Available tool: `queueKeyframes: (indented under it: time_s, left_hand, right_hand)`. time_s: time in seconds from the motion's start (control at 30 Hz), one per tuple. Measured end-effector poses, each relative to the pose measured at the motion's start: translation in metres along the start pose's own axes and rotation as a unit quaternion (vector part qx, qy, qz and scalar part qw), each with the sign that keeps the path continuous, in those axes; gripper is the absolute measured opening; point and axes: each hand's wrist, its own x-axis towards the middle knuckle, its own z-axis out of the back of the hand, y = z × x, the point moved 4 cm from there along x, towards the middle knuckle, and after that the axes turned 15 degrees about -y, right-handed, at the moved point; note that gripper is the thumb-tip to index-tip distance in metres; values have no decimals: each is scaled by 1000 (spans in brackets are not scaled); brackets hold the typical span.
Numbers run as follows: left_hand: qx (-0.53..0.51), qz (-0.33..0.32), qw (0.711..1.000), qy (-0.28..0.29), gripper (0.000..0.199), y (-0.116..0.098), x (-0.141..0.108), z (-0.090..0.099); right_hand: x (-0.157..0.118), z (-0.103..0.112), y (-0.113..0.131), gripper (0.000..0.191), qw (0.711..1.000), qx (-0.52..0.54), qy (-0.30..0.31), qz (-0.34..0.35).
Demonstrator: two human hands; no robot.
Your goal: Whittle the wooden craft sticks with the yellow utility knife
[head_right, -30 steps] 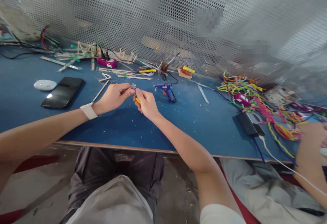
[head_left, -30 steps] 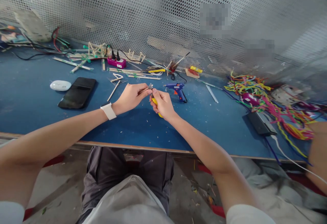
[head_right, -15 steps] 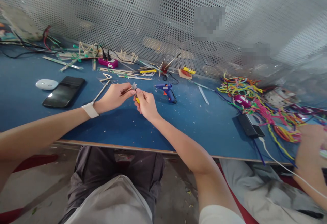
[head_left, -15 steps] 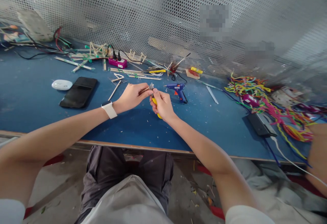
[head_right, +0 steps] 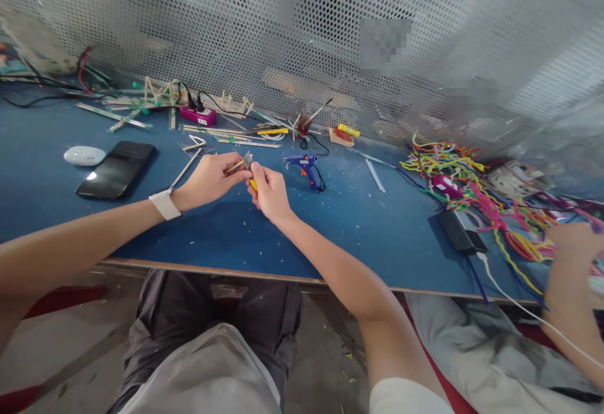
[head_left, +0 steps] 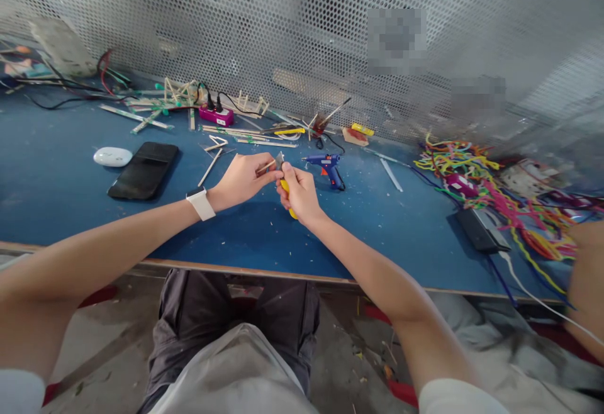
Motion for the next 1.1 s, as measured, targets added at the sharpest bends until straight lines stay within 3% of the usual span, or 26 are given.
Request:
queueKeyframes:
  time_s: [0.63, 0.73, 0.9, 1.1]
  left_hand:
    - [-13, 19, 1000, -18, 42, -7, -2, -3]
    - [-17, 24, 999, -24, 41, -5, -4, -3]
    - [-1, 32, 998, -54, 41, 5, -7, -5]
    - [-10, 32, 999, -40, 30, 7, -6, -5]
  right_hand:
    - [-8, 2, 6, 73, 999, -14, -28, 41]
    - [-7, 1, 7, 72, 999, -17, -37, 28]
    - [3, 10, 10, 71, 993, 25, -111, -31]
    - [8, 12, 12, 71, 996, -3, -83, -24]
